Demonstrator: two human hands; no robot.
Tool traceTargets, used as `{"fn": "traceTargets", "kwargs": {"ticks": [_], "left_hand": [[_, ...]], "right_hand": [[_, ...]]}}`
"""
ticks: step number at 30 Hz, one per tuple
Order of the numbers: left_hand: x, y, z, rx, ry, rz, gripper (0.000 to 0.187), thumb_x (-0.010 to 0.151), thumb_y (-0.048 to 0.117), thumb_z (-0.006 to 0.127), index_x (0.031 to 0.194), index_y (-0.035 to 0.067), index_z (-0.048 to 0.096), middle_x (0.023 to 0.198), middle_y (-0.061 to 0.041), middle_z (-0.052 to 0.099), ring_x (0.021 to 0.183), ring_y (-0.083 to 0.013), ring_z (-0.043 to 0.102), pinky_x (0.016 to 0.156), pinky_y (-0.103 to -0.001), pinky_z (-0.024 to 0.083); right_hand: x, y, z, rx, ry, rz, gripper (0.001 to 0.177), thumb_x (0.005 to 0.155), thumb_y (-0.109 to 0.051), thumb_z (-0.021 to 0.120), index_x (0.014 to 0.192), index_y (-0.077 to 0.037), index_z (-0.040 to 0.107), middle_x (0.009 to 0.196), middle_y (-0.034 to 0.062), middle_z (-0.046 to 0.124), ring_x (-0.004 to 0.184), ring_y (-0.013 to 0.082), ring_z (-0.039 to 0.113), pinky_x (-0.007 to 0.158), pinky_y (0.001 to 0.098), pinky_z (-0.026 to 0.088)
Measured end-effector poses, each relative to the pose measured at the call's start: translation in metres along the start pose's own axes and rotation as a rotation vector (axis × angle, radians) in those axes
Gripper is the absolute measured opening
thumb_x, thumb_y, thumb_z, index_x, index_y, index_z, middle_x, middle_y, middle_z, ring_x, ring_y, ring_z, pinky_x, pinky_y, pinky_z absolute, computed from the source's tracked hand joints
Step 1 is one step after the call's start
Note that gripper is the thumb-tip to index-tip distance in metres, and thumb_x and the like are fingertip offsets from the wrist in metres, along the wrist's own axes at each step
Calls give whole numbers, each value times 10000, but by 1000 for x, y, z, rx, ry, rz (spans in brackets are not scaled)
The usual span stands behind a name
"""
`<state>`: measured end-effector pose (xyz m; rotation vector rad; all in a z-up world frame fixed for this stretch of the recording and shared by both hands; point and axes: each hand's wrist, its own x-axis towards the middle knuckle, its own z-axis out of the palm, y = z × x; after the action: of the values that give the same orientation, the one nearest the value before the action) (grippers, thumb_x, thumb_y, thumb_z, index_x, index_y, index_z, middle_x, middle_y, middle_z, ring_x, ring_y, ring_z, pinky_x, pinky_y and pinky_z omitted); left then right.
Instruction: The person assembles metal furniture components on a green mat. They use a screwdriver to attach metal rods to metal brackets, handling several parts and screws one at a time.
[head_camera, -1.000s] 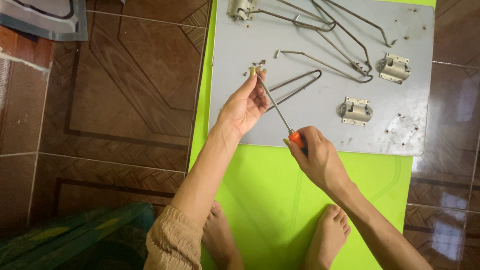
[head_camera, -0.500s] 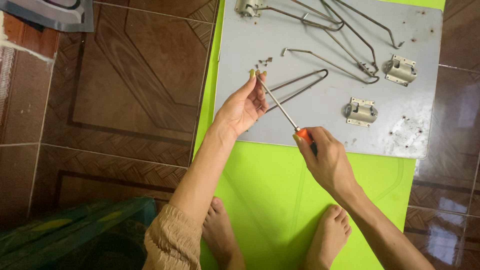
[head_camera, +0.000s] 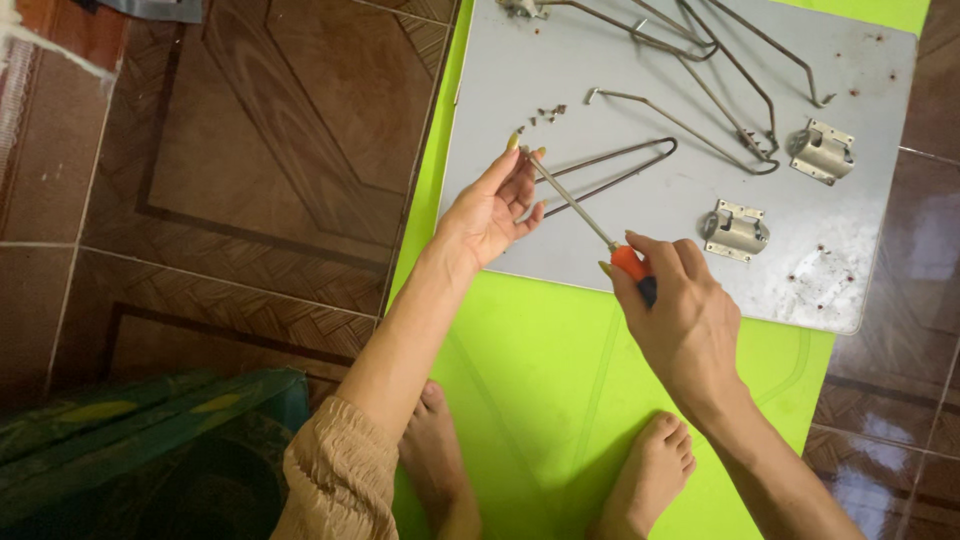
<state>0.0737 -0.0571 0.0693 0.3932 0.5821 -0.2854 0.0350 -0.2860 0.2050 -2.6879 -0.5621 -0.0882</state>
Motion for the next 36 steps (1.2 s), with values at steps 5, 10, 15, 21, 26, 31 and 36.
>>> {"fn": "traceTargets", "kwargs": {"ticks": [5,10,15,21,26,31,36], "left_hand": [[1,-2,-6,-34,-11,-27,220,899,325,801,1027,163,727,853,112,671,797,-31,590,907,-392,489],[2,-5,-8,-66,-17,-37,234,848,296,796,1035,166,741,866,100,684,814,-41,612,945,-439,495],[3,-3,-13,-38,46,-31,188,842,294,801,978,196,716,884,92,693,811,-59,614,906,-433,510],[-2,8,-20,-143,17,-9,202,869,337,796,957,179,708,882,71,687,779,-76,629,828,-390,520],[-10,24,-23,-164,14,19,198,874,334,793,944,184,683,904,57,708,773,-93,639,810,-375,534],[-32,26,-30,-152,114,-43,377,861,439,806,1003,101,716,948,-28,740,723,-133,639,659,-324,524],[-64,31,-36,1153,368,719,290,870,189,768,1153,148,718,1075,-25,710,870,-136,676,736,-276,594]], "right_hand": [[2,-1,-3,-19,-9,-41,333,911,-284,796,1202,-133,739,979,78,683,740,302,690,583,415,522],[4,-2,-4,14,-33,-40,323,931,-261,791,1210,-106,738,988,83,690,744,297,691,609,402,535],[13,4,-13,344,-115,-95,433,850,-110,794,1231,26,638,1116,136,703,785,221,718,659,317,580],[21,2,-20,587,-207,190,375,906,-35,778,1249,-4,631,1014,131,783,823,179,707,669,305,563],[41,-8,-23,608,-6,-166,238,977,-23,786,1158,22,639,1207,126,759,1092,139,733,955,275,599],[86,-20,-34,365,72,-423,217,975,-71,822,1083,19,656,1021,133,750,883,158,732,778,287,589],[131,-39,-27,198,-84,-554,279,950,-233,846,990,-25,666,803,112,720,676,201,720,586,309,546]]}}
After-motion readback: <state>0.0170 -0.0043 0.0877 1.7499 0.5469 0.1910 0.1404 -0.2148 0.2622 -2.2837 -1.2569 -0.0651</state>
